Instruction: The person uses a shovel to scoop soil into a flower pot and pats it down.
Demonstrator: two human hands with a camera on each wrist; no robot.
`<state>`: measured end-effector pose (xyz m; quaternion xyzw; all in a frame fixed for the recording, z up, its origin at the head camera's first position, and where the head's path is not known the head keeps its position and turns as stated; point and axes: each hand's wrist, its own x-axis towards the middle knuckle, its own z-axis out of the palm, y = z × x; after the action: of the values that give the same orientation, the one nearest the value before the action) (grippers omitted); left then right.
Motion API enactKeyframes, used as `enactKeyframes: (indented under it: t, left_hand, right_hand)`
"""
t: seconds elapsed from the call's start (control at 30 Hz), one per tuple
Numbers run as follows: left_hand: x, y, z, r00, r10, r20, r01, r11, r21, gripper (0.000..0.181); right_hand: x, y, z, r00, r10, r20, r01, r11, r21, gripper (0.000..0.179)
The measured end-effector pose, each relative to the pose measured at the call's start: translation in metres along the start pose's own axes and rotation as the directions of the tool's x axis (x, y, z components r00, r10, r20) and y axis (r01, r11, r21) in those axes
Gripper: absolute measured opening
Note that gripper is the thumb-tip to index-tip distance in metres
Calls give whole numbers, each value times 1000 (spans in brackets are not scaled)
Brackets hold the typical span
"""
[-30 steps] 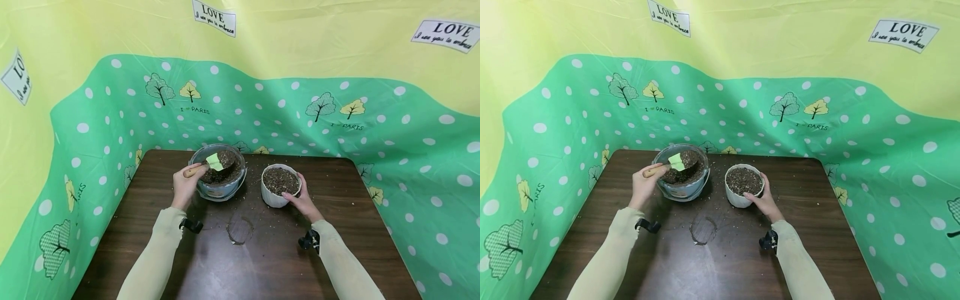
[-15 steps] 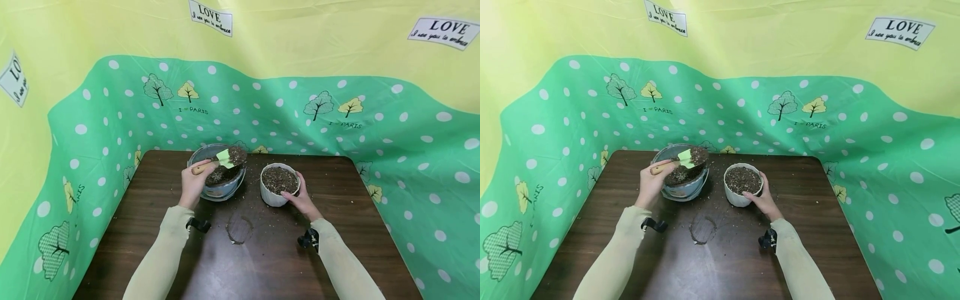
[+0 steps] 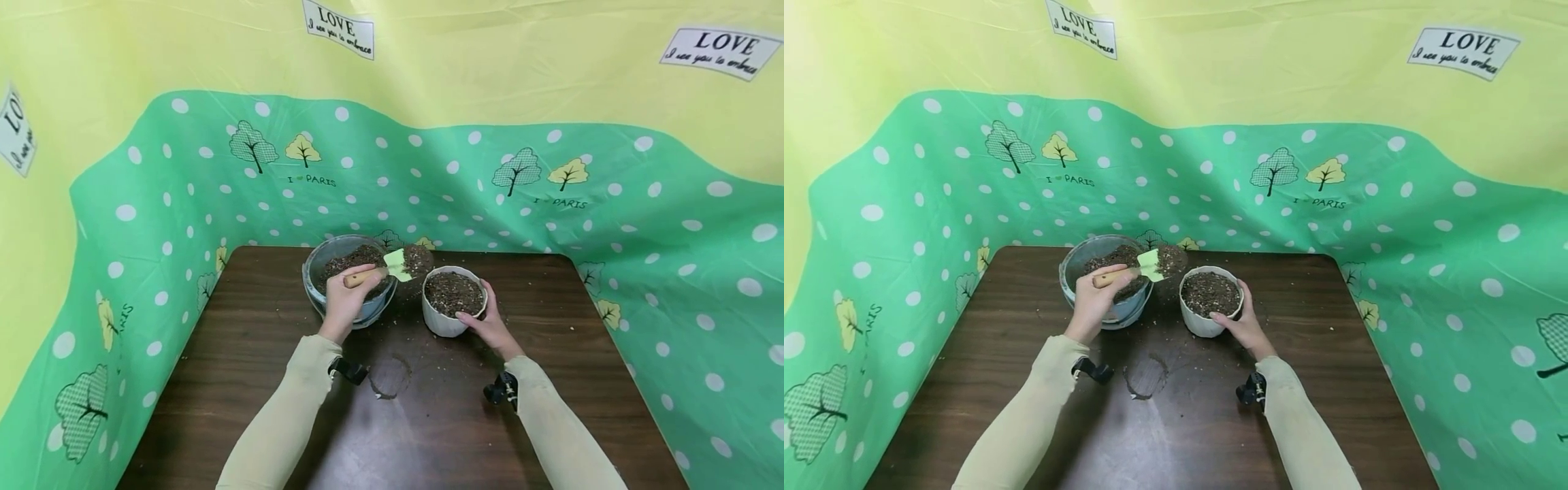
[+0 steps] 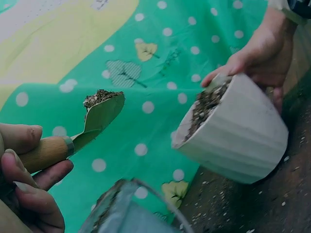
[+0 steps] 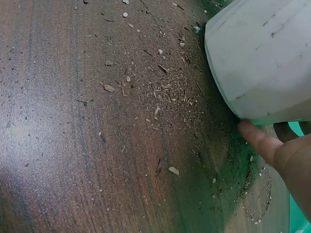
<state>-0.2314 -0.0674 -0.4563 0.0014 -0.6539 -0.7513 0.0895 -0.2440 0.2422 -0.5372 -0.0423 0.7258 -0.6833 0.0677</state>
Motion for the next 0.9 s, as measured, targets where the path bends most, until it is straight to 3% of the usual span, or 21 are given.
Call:
enactKeyframes:
  t: [0.23, 0.47, 0.73, 0.9]
  left_hand:
    - [-8, -8, 21, 999, 33, 27, -34, 999, 41, 31]
    - [-7, -27, 31, 998, 28, 60, -33, 996, 80, 28]
    - [-8, -38, 41, 991, 69, 113, -89, 980, 178, 25]
    - [-10, -45, 49, 990, 62, 123, -89, 969, 229, 25]
  right_hand:
    - [-1, -2, 0, 1000, -2, -3, 2, 1000, -20, 97]
    - [-1, -1, -2, 1000, -24, 1, 24, 999, -36, 97]
    - [-1, -1, -1, 1000, -25, -5, 25, 999, -29, 97]
    - [-1, 0, -1, 999, -36, -9, 36, 999, -26, 96]
